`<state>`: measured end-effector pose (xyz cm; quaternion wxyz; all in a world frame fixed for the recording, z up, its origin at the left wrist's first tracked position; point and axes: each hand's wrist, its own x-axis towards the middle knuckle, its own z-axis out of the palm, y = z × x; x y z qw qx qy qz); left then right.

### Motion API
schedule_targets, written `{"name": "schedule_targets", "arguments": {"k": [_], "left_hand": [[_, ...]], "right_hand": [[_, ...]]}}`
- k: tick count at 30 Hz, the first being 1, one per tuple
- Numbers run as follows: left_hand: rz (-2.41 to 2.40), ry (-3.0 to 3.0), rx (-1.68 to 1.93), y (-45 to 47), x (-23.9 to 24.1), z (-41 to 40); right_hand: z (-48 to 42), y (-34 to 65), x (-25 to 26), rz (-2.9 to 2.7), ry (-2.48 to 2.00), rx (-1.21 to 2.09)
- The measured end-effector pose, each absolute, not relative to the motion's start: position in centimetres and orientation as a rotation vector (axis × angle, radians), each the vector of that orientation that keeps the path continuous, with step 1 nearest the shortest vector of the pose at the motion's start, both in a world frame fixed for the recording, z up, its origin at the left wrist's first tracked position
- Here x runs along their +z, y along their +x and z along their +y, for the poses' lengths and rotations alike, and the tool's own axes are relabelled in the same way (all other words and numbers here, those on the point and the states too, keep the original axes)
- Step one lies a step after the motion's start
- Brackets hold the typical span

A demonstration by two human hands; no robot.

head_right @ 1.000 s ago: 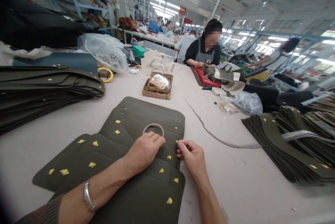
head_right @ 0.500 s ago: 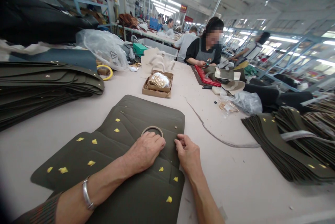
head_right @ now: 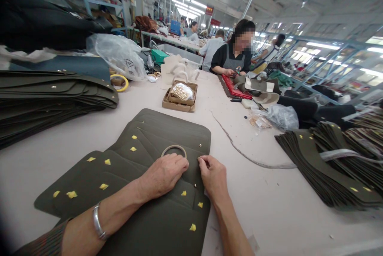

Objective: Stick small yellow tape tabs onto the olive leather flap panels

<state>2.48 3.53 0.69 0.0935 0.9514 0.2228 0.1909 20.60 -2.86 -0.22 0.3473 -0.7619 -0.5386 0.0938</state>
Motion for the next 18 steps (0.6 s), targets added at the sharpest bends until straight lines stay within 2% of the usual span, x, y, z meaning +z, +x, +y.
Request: {"name": "schedule_targets", "arguments": {"k": [5, 10, 18], "left_hand": [[0.518, 2.658, 0.742, 2.3, 0.3, 3.8], [0.506, 2.610, 0.827, 2.1, 0.7, 3.9], [0.483, 2.573, 0.772, 2.2, 0.9, 3.5]], "right_hand": [[-3.1, 20.7, 0.2, -1.391, -1.920, 0.231], [-5.0, 19.8, 1.4, -1.500, -1.621, 0.360], [-5.1, 18.4, 1.8, -1.822, -1.448, 0.092]]}}
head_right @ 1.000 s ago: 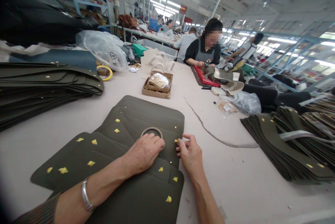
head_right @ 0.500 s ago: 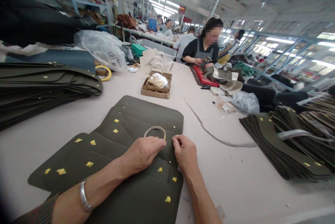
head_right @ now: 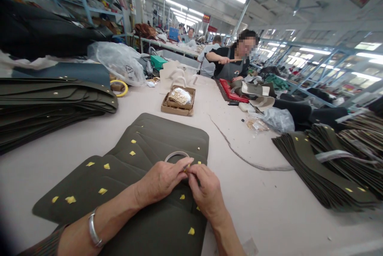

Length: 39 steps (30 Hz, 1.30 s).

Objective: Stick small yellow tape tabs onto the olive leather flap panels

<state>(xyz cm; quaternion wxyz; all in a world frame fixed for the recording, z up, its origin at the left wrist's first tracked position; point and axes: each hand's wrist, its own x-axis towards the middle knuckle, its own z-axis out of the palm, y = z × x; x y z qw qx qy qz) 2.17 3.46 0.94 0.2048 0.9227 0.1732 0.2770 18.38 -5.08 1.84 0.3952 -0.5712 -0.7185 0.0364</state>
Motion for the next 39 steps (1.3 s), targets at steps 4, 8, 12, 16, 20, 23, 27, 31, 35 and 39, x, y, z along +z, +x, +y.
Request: {"name": "schedule_targets", "arguments": {"k": [4, 8, 12, 16, 20, 23, 27, 31, 35, 39], "left_hand": [[0.489, 2.562, 0.731, 2.1, 1.0, 3.4], [0.539, 2.566, 0.727, 2.2, 0.9, 3.4], [0.585, 2.576, 0.826, 2.3, 0.8, 3.3], [0.587, 2.641, 0.951, 2.5, 0.6, 3.3], [0.547, 2.688, 1.039, 2.4, 0.8, 2.9], [0.501, 2.711, 1.019, 2.4, 1.2, 2.3], [0.644, 2.789, 0.718, 2.5, 1.6, 2.3], [0.735, 2.864, 0.436, 2.5, 1.9, 2.7], [0.658, 2.863, 0.355, 2.4, 2.3, 2.6], [0.605, 2.863, 0.292, 2.5, 2.4, 2.4]], "right_hand": [[-5.0, 18.1, 1.4, -1.800, -1.492, -0.023], [-5.0, 17.7, 1.1, -1.764, -1.547, -0.128], [-5.2, 17.3, 1.5, -1.725, -1.598, -0.163], [-5.4, 16.4, 2.6, -1.498, -1.713, 0.101], [-4.9, 16.2, 3.0, -1.131, -1.750, 0.529], [-4.7, 17.5, 2.4, -0.969, -1.766, 0.612], [-5.7, 19.9, 1.4, -0.933, -1.793, 0.795], [-7.2, 21.0, 1.1, -1.062, -1.789, 0.993], [-7.4, 21.1, 1.0, -1.062, -1.775, 1.067], [-7.3, 21.2, 0.8, -1.132, -1.785, 1.100]]}}
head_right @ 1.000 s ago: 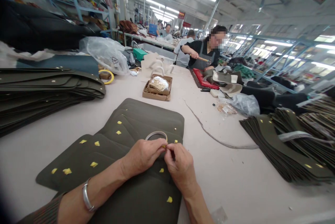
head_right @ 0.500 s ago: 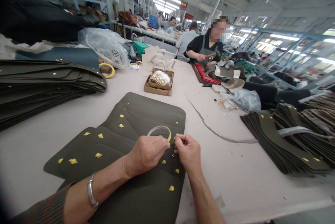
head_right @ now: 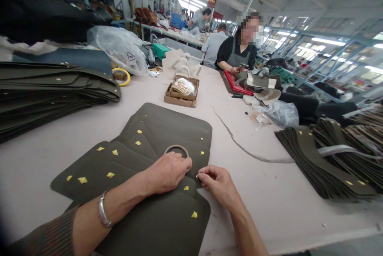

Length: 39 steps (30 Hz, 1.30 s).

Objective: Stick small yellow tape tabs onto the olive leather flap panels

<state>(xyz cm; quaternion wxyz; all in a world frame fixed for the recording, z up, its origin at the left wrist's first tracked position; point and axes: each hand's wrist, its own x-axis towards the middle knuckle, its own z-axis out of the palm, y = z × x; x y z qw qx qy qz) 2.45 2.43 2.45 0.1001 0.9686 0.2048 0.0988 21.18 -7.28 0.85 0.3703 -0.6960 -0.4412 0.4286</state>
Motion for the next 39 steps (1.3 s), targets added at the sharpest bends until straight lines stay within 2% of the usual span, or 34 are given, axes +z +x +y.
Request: {"name": "schedule_targets", "arguments": {"k": [3, 10, 18, 25, 31, 35, 39], "left_hand": [[0.595, 2.861, 0.274, 2.4, 2.3, 2.4], [0.601, 2.848, 0.292, 2.3, 2.1, 2.4], [0.591, 2.836, 0.287, 2.4, 2.1, 2.4], [0.594, 2.863, 0.288, 2.4, 2.3, 2.3], [0.555, 2.833, 0.304, 2.5, 2.1, 2.4], [0.562, 2.819, 0.332, 2.4, 2.1, 2.4], [0.511, 2.754, 0.446, 2.2, 2.1, 2.7]], "right_hand": [[-7.3, 20.9, 0.9, -1.238, -1.856, 1.037], [-7.4, 19.1, 2.0, -1.560, -2.070, 0.660], [-8.0, 19.3, 1.0, -1.634, -2.006, 0.382], [-10.3, 20.1, 0.6, -1.617, -1.992, 0.374], [-10.2, 19.7, -1.2, -1.790, -2.049, 0.015], [-9.6, 19.4, -0.3, -1.935, -1.987, 0.015], [-8.9, 19.5, 1.4, -2.051, -1.886, 0.227]]}}
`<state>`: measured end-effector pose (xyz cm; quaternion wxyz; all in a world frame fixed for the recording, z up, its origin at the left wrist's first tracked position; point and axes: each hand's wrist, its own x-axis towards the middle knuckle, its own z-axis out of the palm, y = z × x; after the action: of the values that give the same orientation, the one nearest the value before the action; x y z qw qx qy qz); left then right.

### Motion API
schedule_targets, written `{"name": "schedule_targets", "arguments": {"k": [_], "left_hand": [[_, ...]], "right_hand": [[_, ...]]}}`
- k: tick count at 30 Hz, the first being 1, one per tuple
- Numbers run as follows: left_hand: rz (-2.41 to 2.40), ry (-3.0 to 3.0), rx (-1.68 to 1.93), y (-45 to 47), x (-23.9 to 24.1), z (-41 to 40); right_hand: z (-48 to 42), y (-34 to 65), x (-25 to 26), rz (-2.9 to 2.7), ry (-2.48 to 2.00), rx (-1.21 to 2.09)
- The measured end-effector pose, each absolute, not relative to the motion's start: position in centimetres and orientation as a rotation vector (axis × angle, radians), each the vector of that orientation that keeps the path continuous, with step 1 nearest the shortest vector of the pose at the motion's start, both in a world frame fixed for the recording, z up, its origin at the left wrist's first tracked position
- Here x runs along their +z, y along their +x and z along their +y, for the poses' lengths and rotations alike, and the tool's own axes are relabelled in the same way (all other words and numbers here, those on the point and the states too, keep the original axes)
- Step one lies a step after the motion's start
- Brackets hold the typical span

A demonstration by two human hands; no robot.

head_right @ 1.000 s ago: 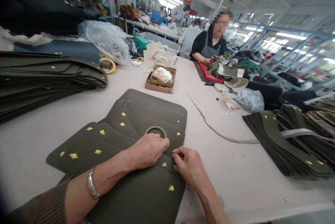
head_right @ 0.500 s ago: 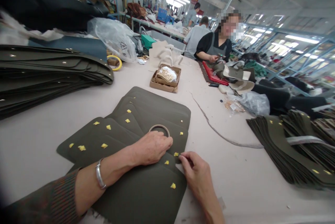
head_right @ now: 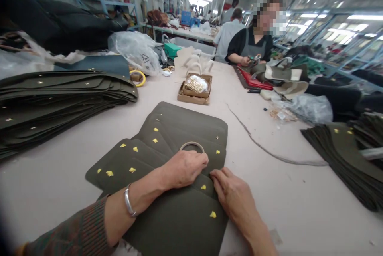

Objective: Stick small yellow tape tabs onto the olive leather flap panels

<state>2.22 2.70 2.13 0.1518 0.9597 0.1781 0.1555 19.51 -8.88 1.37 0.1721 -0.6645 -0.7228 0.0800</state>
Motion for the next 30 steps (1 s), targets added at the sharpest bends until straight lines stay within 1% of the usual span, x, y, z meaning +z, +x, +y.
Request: {"name": "schedule_targets", "arguments": {"k": [4, 6, 10, 12, 19, 23, 27, 30], "left_hand": [[0.538, 2.689, 0.568, 1.9, 1.9, 3.4], [0.560, 2.636, 0.619, 1.7, 1.8, 3.8], [0.546, 2.538, 0.716, 1.4, 1.8, 4.3], [0.539, 2.520, 0.735, 1.3, 1.9, 4.4], [0.504, 2.565, 0.739, 1.4, 1.5, 4.2], [0.472, 2.548, 0.747, 1.4, 1.5, 4.0], [0.481, 2.524, 0.696, 1.5, 1.7, 4.1], [0.517, 2.537, 0.726, 1.8, 1.7, 4.2]], "right_hand": [[-8.3, 20.0, 3.0, -2.048, -1.844, 0.653], [-8.1, 20.2, 3.2, -1.970, -1.833, 0.746], [-7.2, 20.3, 2.6, -1.597, -1.839, 0.478], [-6.5, 19.9, 2.3, -1.529, -1.766, 0.389], [-4.7, 18.1, 2.7, -1.766, -1.440, 0.183], [-4.3, 18.0, 2.5, -1.832, -1.424, 0.107], [-4.3, 18.0, 1.9, -1.801, -1.461, -0.023], [-4.3, 17.7, 1.8, -1.763, -1.474, -0.065]]}}
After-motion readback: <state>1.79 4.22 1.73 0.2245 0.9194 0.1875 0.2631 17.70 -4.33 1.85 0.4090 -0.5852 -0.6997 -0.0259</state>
